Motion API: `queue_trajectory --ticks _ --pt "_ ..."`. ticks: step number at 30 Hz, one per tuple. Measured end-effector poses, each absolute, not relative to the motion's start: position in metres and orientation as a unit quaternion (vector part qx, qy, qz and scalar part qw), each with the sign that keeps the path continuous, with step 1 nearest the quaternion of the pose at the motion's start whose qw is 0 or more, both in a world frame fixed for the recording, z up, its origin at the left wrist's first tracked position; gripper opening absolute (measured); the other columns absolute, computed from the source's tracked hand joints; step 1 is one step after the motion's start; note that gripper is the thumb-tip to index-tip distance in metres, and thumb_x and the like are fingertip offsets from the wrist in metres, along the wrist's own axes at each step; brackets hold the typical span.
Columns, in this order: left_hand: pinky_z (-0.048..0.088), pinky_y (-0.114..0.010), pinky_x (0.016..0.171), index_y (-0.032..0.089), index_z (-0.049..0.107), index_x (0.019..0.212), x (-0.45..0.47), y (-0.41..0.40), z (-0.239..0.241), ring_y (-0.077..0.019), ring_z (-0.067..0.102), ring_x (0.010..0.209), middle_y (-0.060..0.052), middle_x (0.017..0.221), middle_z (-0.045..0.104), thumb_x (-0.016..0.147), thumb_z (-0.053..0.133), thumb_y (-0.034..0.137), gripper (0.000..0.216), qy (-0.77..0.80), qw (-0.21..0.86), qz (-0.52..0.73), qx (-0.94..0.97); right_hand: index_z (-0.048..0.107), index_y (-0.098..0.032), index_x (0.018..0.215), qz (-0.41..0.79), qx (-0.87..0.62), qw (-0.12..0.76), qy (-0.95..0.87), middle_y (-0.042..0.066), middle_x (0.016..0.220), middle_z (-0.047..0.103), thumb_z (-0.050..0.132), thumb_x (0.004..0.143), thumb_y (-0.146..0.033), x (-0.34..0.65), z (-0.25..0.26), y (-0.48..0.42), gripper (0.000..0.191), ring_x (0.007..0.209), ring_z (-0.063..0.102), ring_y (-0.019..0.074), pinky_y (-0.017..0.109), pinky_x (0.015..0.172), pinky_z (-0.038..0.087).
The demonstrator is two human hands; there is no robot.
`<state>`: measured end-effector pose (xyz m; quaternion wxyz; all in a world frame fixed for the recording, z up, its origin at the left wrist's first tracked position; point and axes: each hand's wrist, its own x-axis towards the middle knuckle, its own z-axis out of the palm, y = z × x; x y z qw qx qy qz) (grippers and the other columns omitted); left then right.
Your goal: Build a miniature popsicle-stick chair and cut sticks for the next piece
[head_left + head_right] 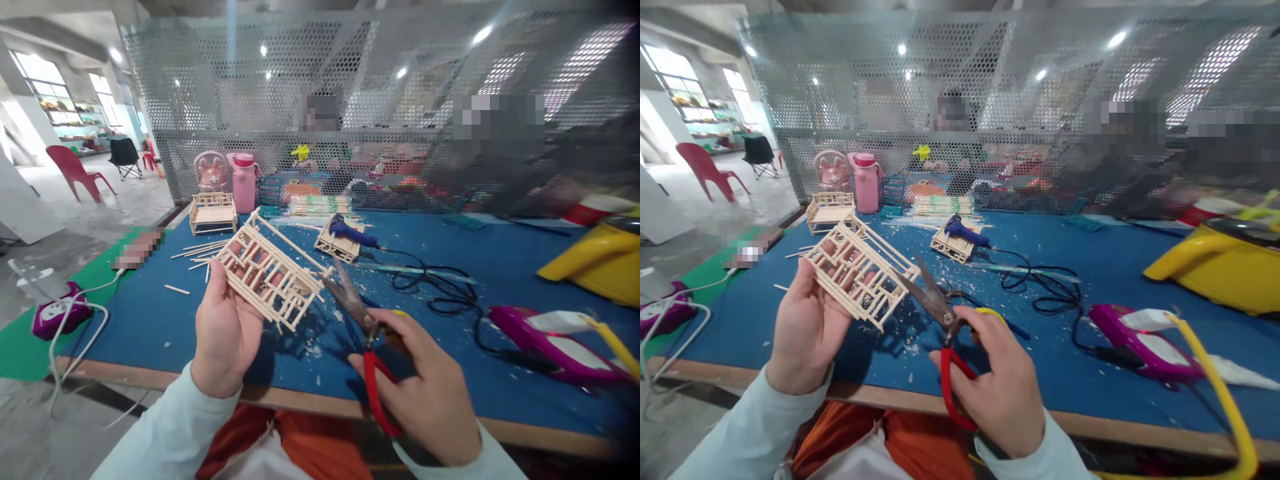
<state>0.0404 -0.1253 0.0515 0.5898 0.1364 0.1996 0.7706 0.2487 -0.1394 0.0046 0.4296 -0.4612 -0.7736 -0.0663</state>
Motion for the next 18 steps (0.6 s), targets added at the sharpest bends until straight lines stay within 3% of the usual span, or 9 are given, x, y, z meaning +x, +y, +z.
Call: queue_trajectory --ticks 12,15,18 --pt "0.048 -0.039 0.088 0.020 0.062 0.098 0.0444 -0.1274 0.0541 -0.0203 0.058 0.103 -0.005 0.107 0.064 0.091 0.032 0.037 0.036 0.201 0.577 0.777 0.152 0.056 -0.017 0.114 -0.170 -0.373 0.380 -0.829 0.007 0.081 0.064 0.057 0.078 -0.022 0.2414 0.0010 -0.1376 0.037 0.072 0.060 0.0184 0.030 0.064 0.048" --pt "0.049 -0.039 0.086 0.020 0.063 0.098 0.0435 -0.1262 0.0532 -0.0206 0.059 0.102 -0.005 0.107 0.064 0.091 0.032 0.037 0.036 0.201 0.578 0.776 0.151 0.055 -0.019 0.117 -0.136 -0.360 0.387 -0.838 0.005 0.082 0.065 0.055 0.079 -0.019 0.2400 -0.0026 -0.1396 0.039 0.072 0.062 0.0170 0.028 0.065 0.049" --pt "0.049 -0.039 0.086 0.020 0.063 0.096 0.0417 -0.1253 0.0513 -0.0201 0.060 0.100 -0.005 0.104 0.066 0.090 0.032 0.038 0.036 0.204 0.584 0.770 0.153 0.054 -0.023 0.116 -0.074 -0.417 0.447 -0.788 0.004 0.090 0.066 0.055 0.079 -0.022 0.2387 -0.0045 -0.1414 0.037 0.075 0.064 0.0159 0.025 0.066 0.050"
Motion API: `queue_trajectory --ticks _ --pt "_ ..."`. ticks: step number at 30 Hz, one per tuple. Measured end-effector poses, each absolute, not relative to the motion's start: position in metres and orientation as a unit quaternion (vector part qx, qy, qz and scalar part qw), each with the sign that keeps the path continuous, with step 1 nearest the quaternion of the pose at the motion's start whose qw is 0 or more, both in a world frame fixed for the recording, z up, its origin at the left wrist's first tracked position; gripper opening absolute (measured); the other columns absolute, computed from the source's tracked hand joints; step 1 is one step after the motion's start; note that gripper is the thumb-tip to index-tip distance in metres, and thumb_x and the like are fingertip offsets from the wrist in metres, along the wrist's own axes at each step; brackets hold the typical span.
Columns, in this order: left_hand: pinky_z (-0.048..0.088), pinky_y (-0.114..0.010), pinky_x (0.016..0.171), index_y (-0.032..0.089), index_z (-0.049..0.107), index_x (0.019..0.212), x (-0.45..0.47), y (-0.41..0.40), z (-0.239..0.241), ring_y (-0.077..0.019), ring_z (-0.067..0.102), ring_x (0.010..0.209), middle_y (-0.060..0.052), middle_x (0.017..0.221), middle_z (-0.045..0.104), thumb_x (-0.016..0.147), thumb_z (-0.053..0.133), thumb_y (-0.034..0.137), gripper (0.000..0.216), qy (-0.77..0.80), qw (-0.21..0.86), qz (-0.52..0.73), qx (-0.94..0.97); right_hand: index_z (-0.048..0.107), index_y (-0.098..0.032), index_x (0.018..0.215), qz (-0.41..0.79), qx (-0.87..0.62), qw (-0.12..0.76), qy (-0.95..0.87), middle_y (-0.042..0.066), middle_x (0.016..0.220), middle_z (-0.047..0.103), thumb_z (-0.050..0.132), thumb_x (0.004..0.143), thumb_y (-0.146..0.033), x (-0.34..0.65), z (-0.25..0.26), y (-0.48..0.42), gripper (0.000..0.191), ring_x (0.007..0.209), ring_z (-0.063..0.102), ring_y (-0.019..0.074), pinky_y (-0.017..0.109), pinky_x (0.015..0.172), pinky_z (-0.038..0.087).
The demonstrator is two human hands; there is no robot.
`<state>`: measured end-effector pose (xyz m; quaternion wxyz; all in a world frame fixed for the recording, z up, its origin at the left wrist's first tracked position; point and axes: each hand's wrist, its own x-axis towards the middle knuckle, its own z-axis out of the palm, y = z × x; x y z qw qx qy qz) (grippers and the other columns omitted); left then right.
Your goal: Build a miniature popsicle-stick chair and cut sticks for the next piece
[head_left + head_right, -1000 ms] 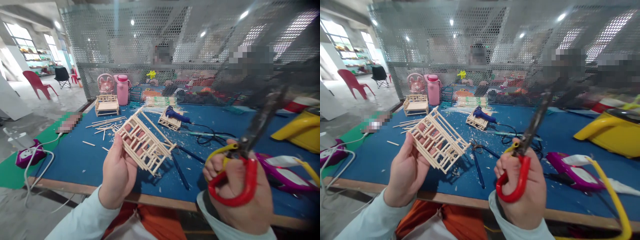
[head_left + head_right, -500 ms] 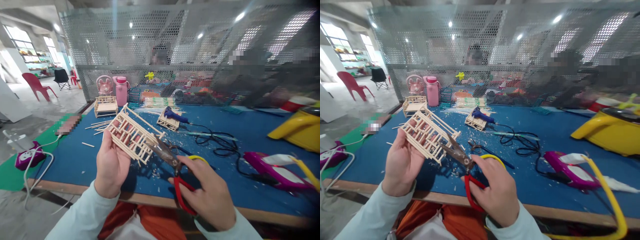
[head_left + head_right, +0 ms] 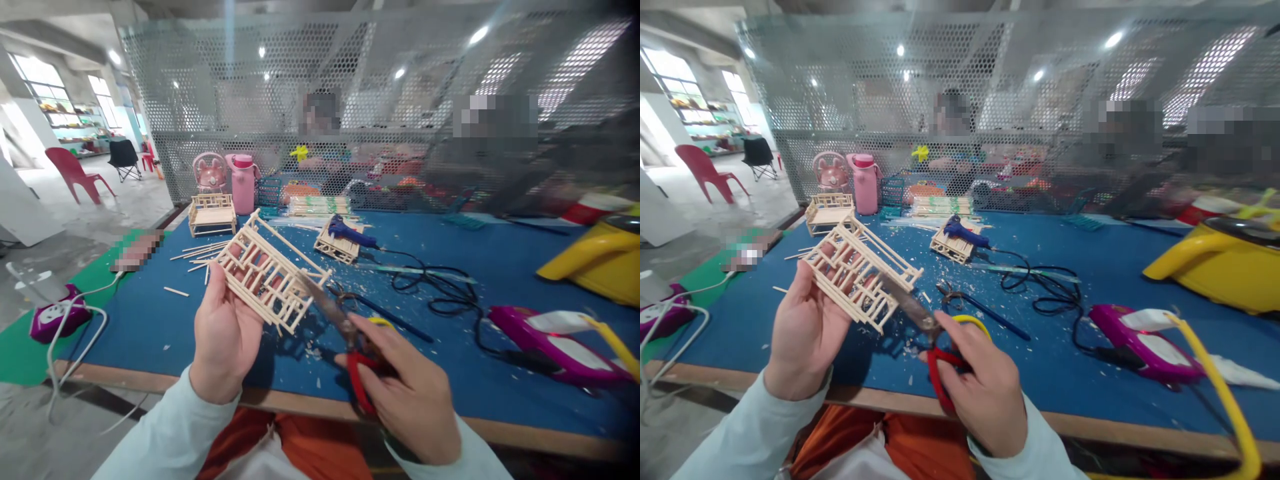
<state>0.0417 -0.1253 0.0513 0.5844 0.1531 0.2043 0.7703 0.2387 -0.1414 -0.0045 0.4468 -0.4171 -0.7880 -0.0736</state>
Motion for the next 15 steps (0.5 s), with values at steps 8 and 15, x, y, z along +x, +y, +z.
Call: queue_trajectory --ticks 8,15 --pt "0.050 -0.038 0.085 0.019 0.063 0.100 0.039 -0.126 0.046 -0.0204 0.063 0.093 -0.007 0.094 0.069 0.089 0.036 0.039 0.035 0.212 0.610 0.744 0.172 0.059 -0.018 0.109 -0.042 -0.626 0.335 -0.703 0.010 0.092 0.068 0.056 0.072 -0.039 0.284 0.020 -0.091 0.043 0.078 0.065 0.0261 0.037 0.069 0.052" --pt "0.051 -0.036 0.081 0.016 0.064 0.094 0.037 -0.120 0.058 -0.0213 0.064 0.090 -0.008 0.088 0.069 0.088 0.038 0.038 0.035 0.264 0.614 0.706 0.234 0.066 -0.017 0.091 -0.080 -0.555 0.179 -0.808 0.012 0.089 0.067 0.044 0.077 -0.025 0.301 0.023 -0.047 0.028 0.082 0.064 0.0247 0.036 0.073 0.051"
